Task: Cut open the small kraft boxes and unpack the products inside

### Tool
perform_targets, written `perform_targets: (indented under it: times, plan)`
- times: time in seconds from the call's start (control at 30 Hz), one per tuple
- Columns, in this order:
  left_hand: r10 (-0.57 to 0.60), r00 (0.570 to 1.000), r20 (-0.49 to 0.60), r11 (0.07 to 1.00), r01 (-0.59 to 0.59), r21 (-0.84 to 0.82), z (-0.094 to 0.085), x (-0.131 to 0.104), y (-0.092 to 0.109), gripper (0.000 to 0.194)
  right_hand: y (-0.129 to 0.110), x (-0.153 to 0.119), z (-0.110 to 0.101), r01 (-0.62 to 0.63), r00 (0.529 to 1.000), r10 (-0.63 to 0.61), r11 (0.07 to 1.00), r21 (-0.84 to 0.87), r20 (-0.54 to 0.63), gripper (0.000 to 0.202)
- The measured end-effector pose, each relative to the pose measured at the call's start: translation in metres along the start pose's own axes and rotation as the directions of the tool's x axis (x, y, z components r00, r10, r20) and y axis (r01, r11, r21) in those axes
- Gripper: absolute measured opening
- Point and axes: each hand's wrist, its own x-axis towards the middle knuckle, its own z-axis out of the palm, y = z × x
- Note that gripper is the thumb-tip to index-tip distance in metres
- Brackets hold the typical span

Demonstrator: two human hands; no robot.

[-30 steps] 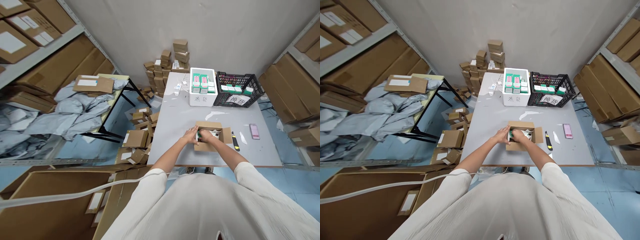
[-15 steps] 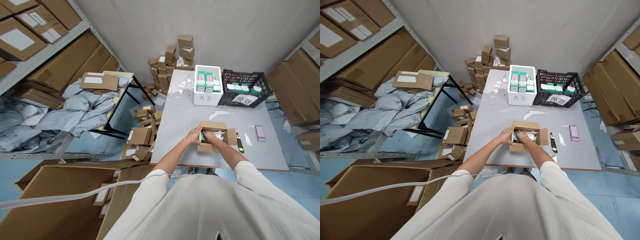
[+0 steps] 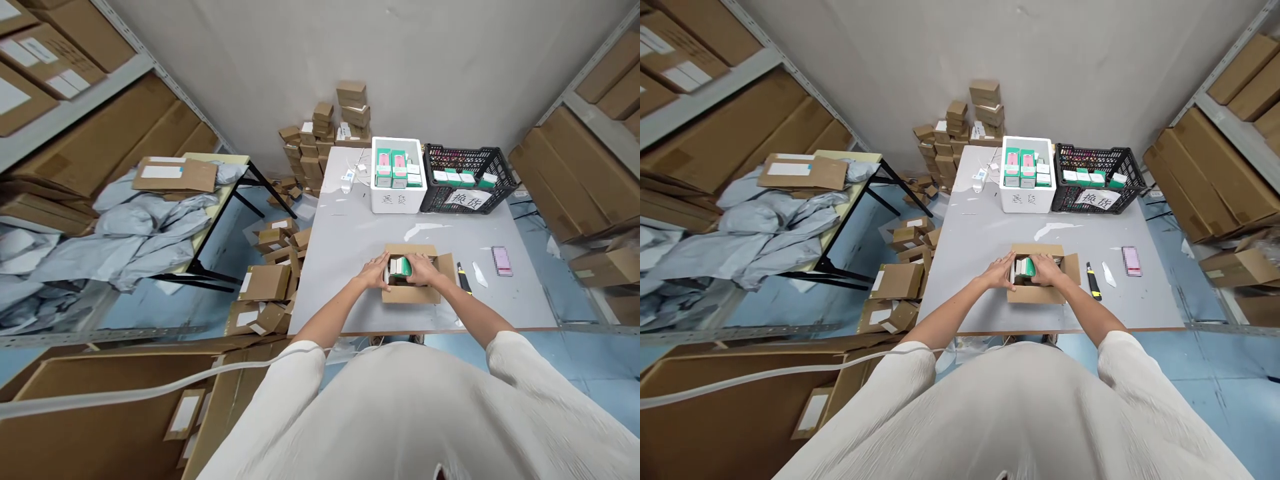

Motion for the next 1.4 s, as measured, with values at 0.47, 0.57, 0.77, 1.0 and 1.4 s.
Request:
perform_targets:
  times: [0.47,0.57,0.77,1.0,1.4]
  plan:
    - [-0.061,0.997,0.046,0.996,0.057,0.070,-0.011,0.009,-0.011,0.163,0.025,-0.023,-0.079,0.244,0.697,0.360,0.694,0.678,-0.620,0.065]
    - [-0.089,0.995,0.055,0.993,0.084,0.089,-0.017,0.007,-0.008,0.162,0.044,-0.028,-0.105,0.309,0.579,0.409,0.690,0.655,-0.705,0.068]
    - [-0.133,0.990,0.054,0.986,0.126,0.106,-0.025,0.000,-0.002,0.159,0.102,-0.038,-0.120,0.207,0.451,0.539,0.713,0.671,-0.712,0.076]
    - [-0.171,0.985,0.032,0.981,0.167,0.095,-0.031,-0.008,0.004,0.154,0.148,-0.055,-0.049,-0.232,0.519,0.722,0.634,0.738,-0.457,0.073]
    - [-0.207,0.977,0.042,0.972,0.201,0.120,-0.032,-0.011,0.005,0.155,0.140,-0.077,0.060,-0.407,0.657,0.727,0.566,0.716,-0.201,0.082]
